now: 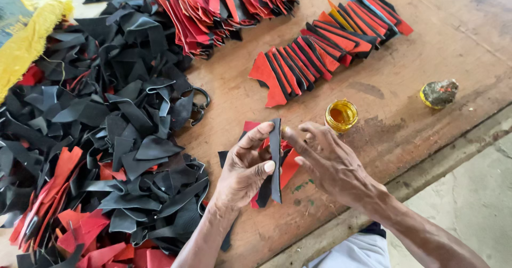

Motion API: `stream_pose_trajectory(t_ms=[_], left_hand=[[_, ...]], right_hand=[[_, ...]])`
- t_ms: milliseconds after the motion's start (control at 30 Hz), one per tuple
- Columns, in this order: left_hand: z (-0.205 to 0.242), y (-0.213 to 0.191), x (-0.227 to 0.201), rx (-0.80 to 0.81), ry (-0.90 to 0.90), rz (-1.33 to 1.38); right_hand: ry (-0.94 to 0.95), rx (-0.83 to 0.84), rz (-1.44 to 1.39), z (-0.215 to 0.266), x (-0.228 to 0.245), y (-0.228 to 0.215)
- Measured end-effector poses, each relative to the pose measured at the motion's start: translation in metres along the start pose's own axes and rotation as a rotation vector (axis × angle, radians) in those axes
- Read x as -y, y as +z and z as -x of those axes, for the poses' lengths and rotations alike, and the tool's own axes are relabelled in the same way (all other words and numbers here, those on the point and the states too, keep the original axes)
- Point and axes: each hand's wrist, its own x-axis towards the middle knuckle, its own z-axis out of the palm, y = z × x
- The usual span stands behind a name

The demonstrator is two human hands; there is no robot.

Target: The person repeatedly picks up small red and black rubber pieces, applies a yellow adhesive from a small jar to the edges, and joins them together. The finished pairs are placed in a growing stack on the wooden table.

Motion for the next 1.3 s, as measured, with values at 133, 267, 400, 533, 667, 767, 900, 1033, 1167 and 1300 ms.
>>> stream_pose_trajectory(t_ms=[133,267,400,533,667,767,900,1033,1167,1300], left_hand=[[-0.002,-0.001,0.0,-0.033,0.004,-0.005],[0.0,-0.001,0.002,-0.008,-0.034,-0.007],[0.002,0.003,0.001,0.01,-0.091,0.004],[0.002,0.007,0.0,0.019,-0.079,-0.023],[-0.002,0.007,-0.001,-0.01,-0.029,-0.017],[-0.004,0.002,-0.006,-0.072,0.051,-0.057],[-0.005,-0.009,-0.015,-0.184,0.156,-0.155],[-0.009,-0.016,-0.024,-0.185,0.254,-0.329],[-0.012,-0.013,-0.035,-0.167,0.534,-0.887],[-0.033,-0.011,-0.05,-0.387,0.401,-1.1]], right_hand=[[-0.266,-0.183,-0.046,0.008,0.009,0.004],[-0.219,-0.126,-0.032,-0.003,0.007,0.005],[-0.054,-0.168,-0.055,-0.026,-0.004,-0.01],[-0.03,-0.132,-0.177,-0.026,0.004,-0.022],[-0.297,-0.121,-0.11,-0.011,0.02,-0.022],[0.249,0.443,-0.424,0.008,0.039,-0.014],[-0.455,0.075,-0.231,0.039,0.033,-0.008],[-0.279,0.015,-0.349,0.058,0.012,-0.003],[-0.157,-0.095,-0.379,0.059,-0.01,-0.013],[-0.142,-0.249,-0.36,0.057,-0.023,-0.036]])
